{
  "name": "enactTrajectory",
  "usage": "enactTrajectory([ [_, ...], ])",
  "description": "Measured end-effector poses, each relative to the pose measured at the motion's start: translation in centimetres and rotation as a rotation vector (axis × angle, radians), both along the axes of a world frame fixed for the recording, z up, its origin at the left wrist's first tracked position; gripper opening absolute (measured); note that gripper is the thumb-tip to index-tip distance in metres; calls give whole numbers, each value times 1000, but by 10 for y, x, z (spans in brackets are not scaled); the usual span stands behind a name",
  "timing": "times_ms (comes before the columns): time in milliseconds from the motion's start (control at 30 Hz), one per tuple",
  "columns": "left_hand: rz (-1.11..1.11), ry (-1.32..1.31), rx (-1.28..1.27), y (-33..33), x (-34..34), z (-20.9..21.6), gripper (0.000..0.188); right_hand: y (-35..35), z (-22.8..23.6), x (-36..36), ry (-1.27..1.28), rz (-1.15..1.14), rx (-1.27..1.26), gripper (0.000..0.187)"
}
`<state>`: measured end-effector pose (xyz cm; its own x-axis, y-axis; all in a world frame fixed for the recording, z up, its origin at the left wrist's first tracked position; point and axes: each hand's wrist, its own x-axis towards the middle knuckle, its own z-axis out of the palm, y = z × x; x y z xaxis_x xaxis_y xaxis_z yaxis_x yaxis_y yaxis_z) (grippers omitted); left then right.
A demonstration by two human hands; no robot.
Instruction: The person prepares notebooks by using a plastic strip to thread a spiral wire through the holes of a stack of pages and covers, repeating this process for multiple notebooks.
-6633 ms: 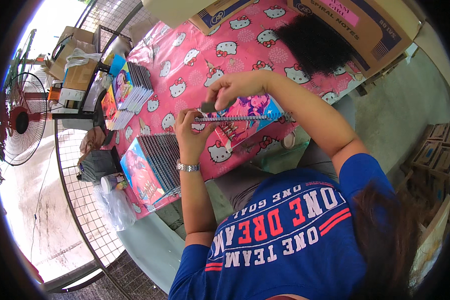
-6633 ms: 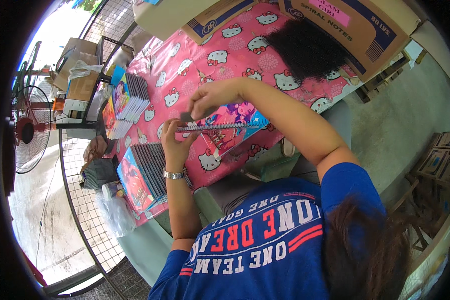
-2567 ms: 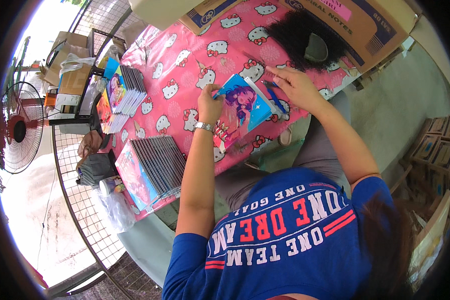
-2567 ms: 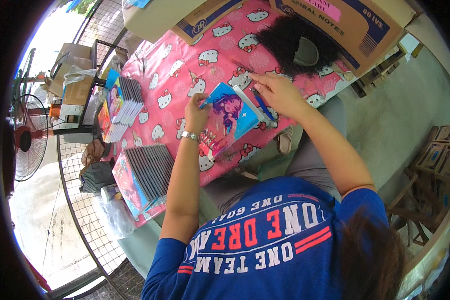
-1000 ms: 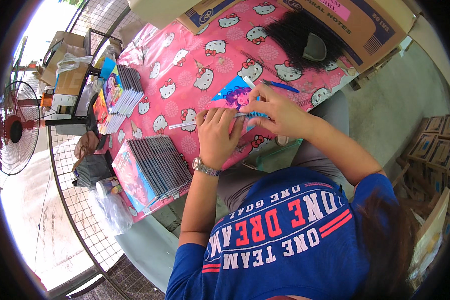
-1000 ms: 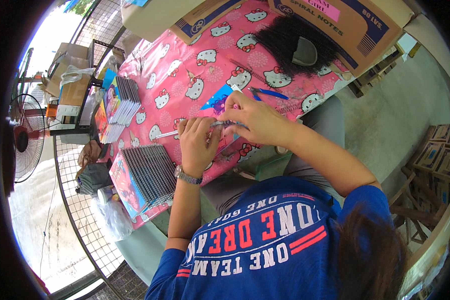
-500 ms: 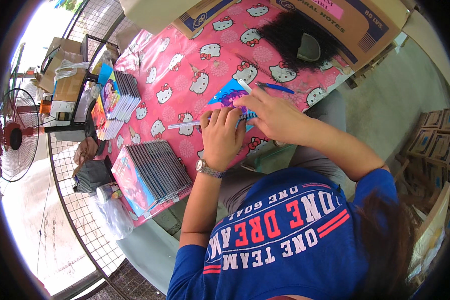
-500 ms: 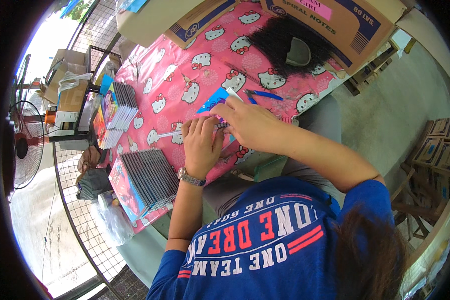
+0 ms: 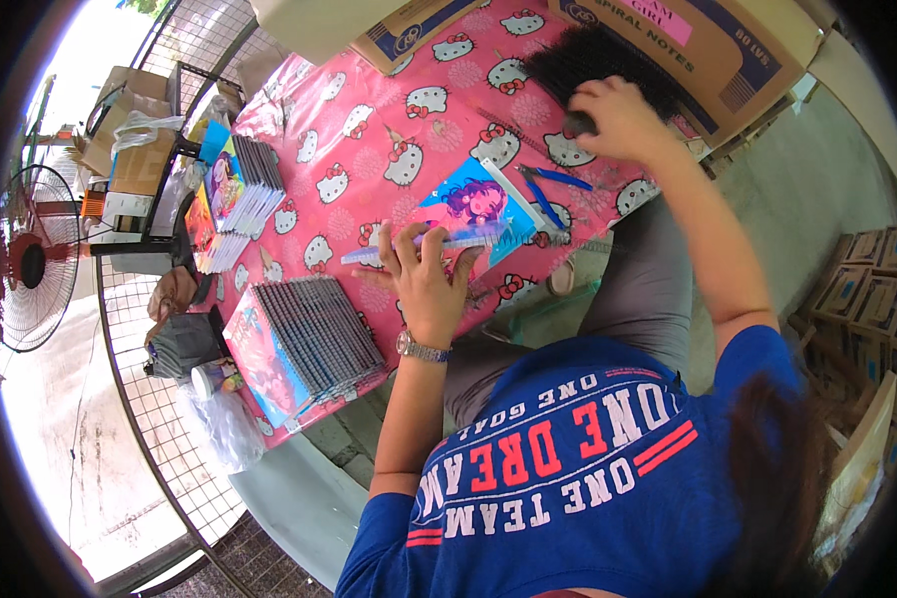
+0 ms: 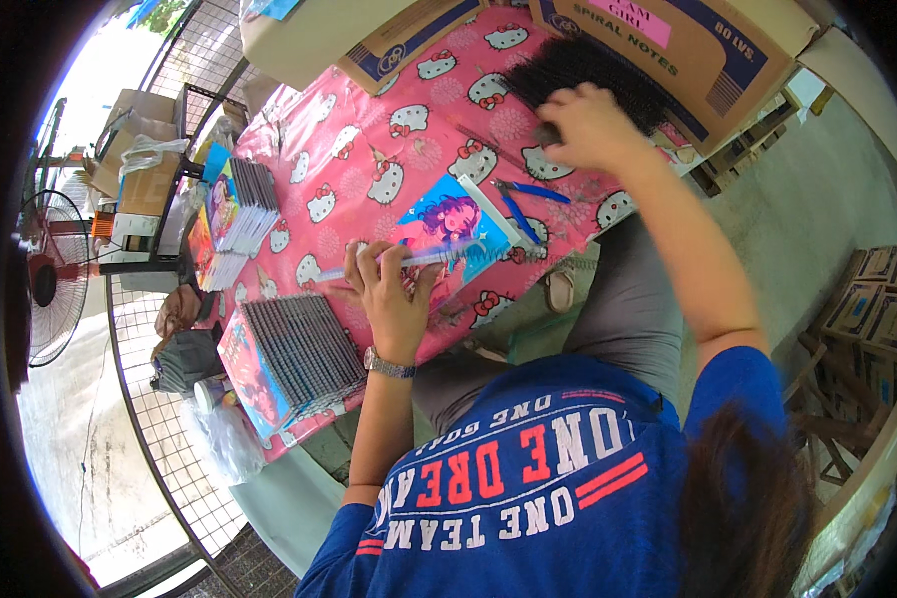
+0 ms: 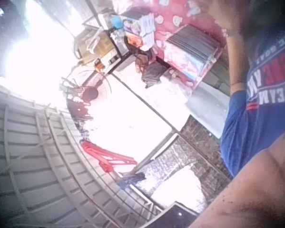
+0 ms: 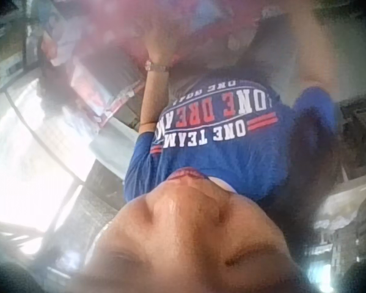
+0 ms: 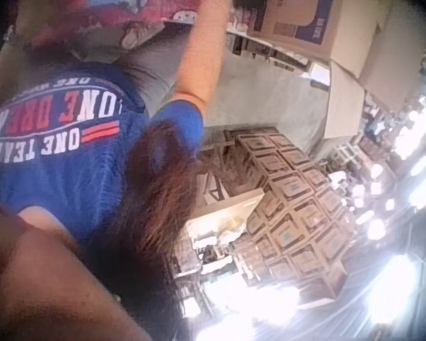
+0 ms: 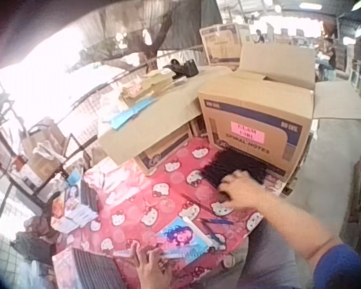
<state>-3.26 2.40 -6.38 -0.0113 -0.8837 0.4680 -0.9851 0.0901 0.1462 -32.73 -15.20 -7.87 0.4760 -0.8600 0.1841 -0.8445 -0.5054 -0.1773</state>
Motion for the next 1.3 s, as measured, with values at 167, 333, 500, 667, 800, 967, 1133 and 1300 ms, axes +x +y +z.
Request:
enactTrajectory([
  [167,-204,135,41,-9,11,1,36,43,18,81,-829,804,1255,49],
  [333,-249,129,72,-9,16,3,37,39,23,89,-816,699,1225,51],
  [500,-286,154,90,-13,17,10,35,44,31,90,-929,774,1350,51],
  [667,-329,130,137,-18,21,12,35,38,24,96,-654,647,1068,56],
  [800,-366,203,145,-23,24,12,40,40,21,100,-752,629,1193,60],
  [967,-325,231,149,-20,25,10,42,50,28,102,-1231,708,1567,60],
  [1133,-319,232,148,-19,25,10,41,39,17,105,-990,757,1290,46],
  [1300,-285,245,154,-18,26,7,39,34,28,108,-674,623,1023,43],
])
